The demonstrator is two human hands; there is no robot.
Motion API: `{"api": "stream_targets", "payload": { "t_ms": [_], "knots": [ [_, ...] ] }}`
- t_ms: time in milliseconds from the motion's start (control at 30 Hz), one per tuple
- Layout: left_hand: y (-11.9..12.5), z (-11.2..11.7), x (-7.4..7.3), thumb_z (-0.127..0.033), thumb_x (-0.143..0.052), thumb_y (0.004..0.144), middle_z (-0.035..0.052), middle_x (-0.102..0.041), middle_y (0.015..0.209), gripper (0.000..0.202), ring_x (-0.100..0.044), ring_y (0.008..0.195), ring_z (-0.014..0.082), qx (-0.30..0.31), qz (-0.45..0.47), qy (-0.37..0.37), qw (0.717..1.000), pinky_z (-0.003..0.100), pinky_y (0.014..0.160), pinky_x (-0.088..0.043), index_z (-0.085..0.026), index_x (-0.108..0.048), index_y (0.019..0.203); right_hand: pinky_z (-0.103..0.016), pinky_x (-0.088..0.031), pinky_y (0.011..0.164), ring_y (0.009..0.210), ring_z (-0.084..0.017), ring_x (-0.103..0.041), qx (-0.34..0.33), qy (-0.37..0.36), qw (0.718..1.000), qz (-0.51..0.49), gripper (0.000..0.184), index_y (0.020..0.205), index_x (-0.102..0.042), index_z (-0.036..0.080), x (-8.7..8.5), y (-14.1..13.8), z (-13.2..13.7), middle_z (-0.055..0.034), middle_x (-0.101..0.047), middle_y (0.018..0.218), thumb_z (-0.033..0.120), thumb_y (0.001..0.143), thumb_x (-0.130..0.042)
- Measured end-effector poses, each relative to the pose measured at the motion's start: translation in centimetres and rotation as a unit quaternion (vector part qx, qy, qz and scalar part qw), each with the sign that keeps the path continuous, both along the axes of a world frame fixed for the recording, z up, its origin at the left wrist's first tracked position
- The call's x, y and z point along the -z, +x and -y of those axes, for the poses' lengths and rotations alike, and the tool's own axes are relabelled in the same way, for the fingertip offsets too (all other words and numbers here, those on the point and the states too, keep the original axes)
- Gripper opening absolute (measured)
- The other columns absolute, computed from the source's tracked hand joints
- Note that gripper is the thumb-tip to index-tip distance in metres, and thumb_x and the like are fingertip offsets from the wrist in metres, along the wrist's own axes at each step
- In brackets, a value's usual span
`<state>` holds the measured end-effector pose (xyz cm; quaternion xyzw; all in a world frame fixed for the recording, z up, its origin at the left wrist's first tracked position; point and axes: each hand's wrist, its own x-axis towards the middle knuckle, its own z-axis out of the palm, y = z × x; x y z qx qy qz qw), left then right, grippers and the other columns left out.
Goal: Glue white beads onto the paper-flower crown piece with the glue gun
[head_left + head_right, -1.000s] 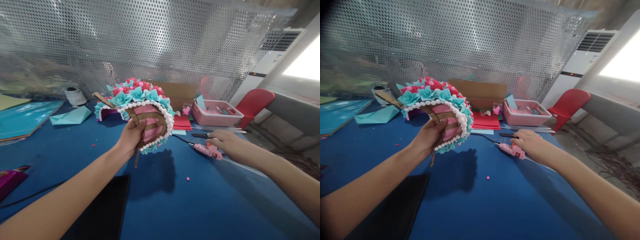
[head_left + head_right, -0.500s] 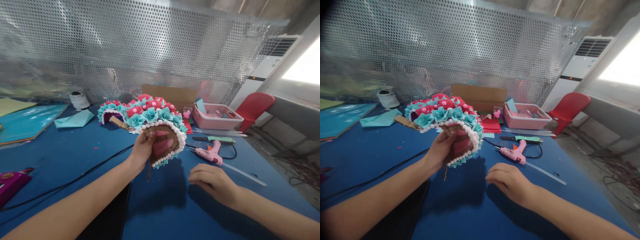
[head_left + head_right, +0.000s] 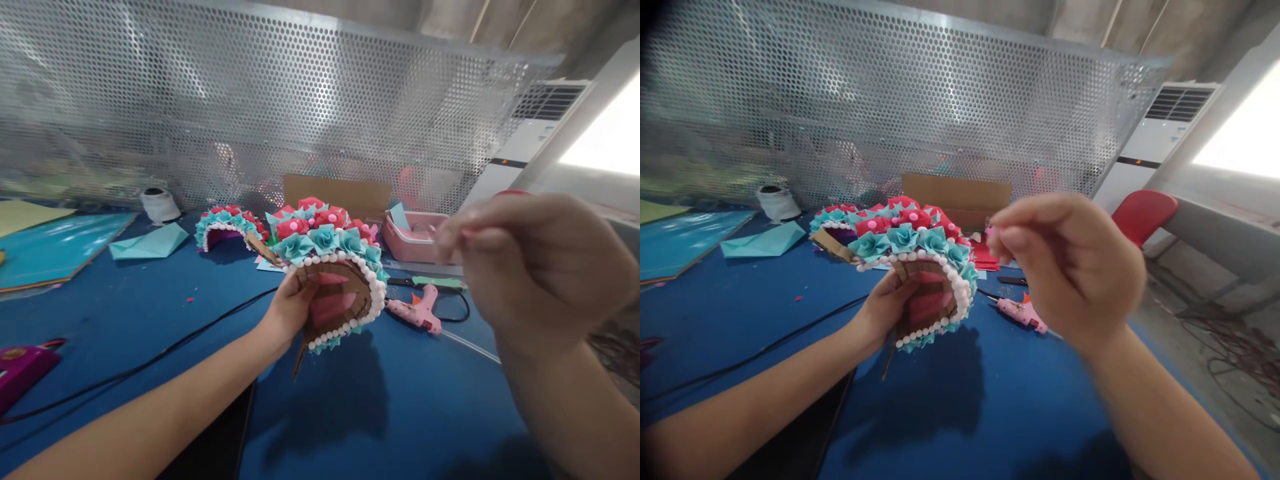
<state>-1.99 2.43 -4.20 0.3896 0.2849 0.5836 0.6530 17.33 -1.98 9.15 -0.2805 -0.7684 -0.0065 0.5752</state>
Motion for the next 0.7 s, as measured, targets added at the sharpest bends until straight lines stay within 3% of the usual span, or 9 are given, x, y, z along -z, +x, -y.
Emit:
{"api": "stream_targets", "payload": {
  "t_ms": [133,233,333,433,567,700],
  "knots": [
    [0.1,0.2,-0.1,-0.043,-0.065,0.08,0.0117,-0.075,0.092,0.032,-0.071,0.08,0.0245,0.023,-0.056,-0.002,0.998,0.04,0.08,-0.057,-0.014,-0.072,0.089,-0.022,-0.056,0.063,0.07,-0.01,-0.067,0.018,-0.004,1.0,-0.02,0.016,0.089,-0.068,0.023,-0.3,-1.0,-2.0,0.0026,-0.069,0.08,0.01,0.079,-0.069],
    [0.1,0.2,0.0,-0.05,-0.062,0.08,0.0149,-0.074,0.101,0.04,-0.067,0.101,0.0326,-0.011,-0.135,0.013,0.991,0.049,0.092,-0.051,-0.014,-0.07,0.093,-0.024,-0.059,0.064,0.069,-0.011,-0.069,0.003,-0.063,0.998,-0.012,0.014,0.092,-0.07,0.024,0.0,-0.8,-2.8,0.0027,-0.073,0.082,0.014,0.084,-0.065],
    [-0.1,-0.1,0.4,-0.044,-0.067,0.077,0.0104,-0.073,0.105,0.03,-0.055,0.121,0.033,-0.064,-0.186,0.038,0.98,0.051,0.108,-0.035,-0.02,-0.07,0.094,-0.024,-0.058,0.062,0.07,-0.012,-0.069,0.013,-0.094,0.995,0.03,0.01,0.088,-0.073,0.024,0.2,-0.2,-3.3,0.002,-0.074,0.079,0.019,0.083,-0.066],
    [-0.4,-0.3,0.7,-0.038,-0.062,0.08,0.0073,-0.072,0.109,0.023,-0.048,0.129,0.0305,-0.092,-0.267,0.116,0.952,0.048,0.115,-0.024,-0.024,-0.069,0.096,-0.024,-0.058,0.065,0.075,-0.013,-0.069,0.015,-0.105,0.993,0.05,0.008,0.085,-0.074,0.024,0.1,0.1,-3.4,0.0016,-0.074,0.082,0.02,0.078,-0.073],
    [-0.8,-0.3,0.6,-0.033,-0.052,0.084,0.0079,-0.069,0.115,0.024,-0.045,0.131,0.0294,-0.096,-0.347,0.2,0.911,0.047,0.116,-0.022,-0.024,-0.068,0.099,-0.024,-0.057,0.066,0.074,-0.012,-0.068,-0.017,-0.156,0.987,0.03,0.01,0.085,-0.074,0.022,0.1,-0.1,-2.9,0.0021,-0.074,0.082,0.02,0.076,-0.074],
    [-0.6,-0.1,0.3,-0.029,-0.056,0.082,0.0074,-0.071,0.109,0.019,-0.047,0.128,0.0288,-0.12,-0.317,0.163,0.927,0.046,0.114,-0.026,-0.024,-0.067,0.097,-0.024,-0.051,0.057,0.067,-0.012,-0.065,-0.004,-0.164,0.984,0.074,0.006,0.081,-0.074,0.022,0.1,-0.3,-2.5,0.0015,-0.073,0.075,0.026,0.077,-0.073]
  ]
}}
